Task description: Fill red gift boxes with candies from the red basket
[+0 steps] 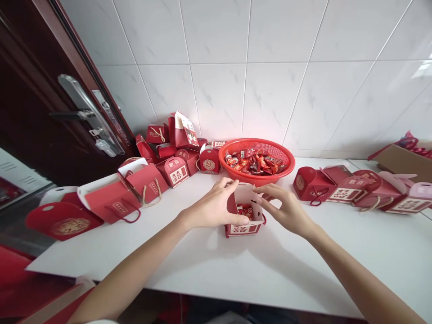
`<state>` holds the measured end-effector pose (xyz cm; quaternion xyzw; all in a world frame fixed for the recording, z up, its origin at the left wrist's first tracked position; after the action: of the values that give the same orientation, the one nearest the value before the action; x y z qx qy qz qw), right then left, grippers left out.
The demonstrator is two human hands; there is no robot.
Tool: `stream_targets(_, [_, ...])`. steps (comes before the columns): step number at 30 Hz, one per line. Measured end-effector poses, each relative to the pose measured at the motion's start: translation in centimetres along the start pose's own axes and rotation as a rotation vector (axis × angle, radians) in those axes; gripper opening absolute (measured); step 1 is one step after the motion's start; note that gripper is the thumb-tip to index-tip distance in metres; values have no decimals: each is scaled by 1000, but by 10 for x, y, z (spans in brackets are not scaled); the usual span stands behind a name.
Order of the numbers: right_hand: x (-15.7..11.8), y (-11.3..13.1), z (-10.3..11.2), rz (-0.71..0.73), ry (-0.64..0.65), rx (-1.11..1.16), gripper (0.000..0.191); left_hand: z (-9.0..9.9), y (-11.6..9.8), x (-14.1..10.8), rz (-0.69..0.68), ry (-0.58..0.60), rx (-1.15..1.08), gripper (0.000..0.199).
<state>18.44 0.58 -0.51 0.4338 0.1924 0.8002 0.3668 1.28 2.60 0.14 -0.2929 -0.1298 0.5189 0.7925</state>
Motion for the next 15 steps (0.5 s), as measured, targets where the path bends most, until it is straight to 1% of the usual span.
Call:
stream_targets(3, [-4, 8, -13, 85, 1, -5, 30, -3, -1, -3, -24, -7, -25, 95])
stream_targets(6, [-9, 13, -23, 149, 4, -20, 26, -9, 5, -3, 5, -3, -52, 106])
stream_targets(8, [-12, 11, -25, 150, -10, -19, 25, -13, 8, -2, 13, 2, -70, 111])
stream_targets(10, [-15, 8, -25, 140, -30, -11, 27, -17, 11, -1, 8, 2, -70, 111])
stream_targets(13, [-20, 7, -23, 162, -44, 10, 34, -20, 14, -2, -18, -34, -43, 106])
stream_targets(15, [-23, 9, -25, 218, -19, 22, 39, -20, 15, -4, -59, -82, -22, 98])
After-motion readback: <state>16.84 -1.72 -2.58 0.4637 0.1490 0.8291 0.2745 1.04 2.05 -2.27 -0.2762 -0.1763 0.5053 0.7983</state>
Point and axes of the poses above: each hand's wrist, its own x-axis towards the middle knuckle, its own z-axis out of the back of the hand, y = z × x, the point moved 8 cm from there along x, towards the middle knuckle, and after that the axes turned 10 degrees about z, right-handed, at the moved point
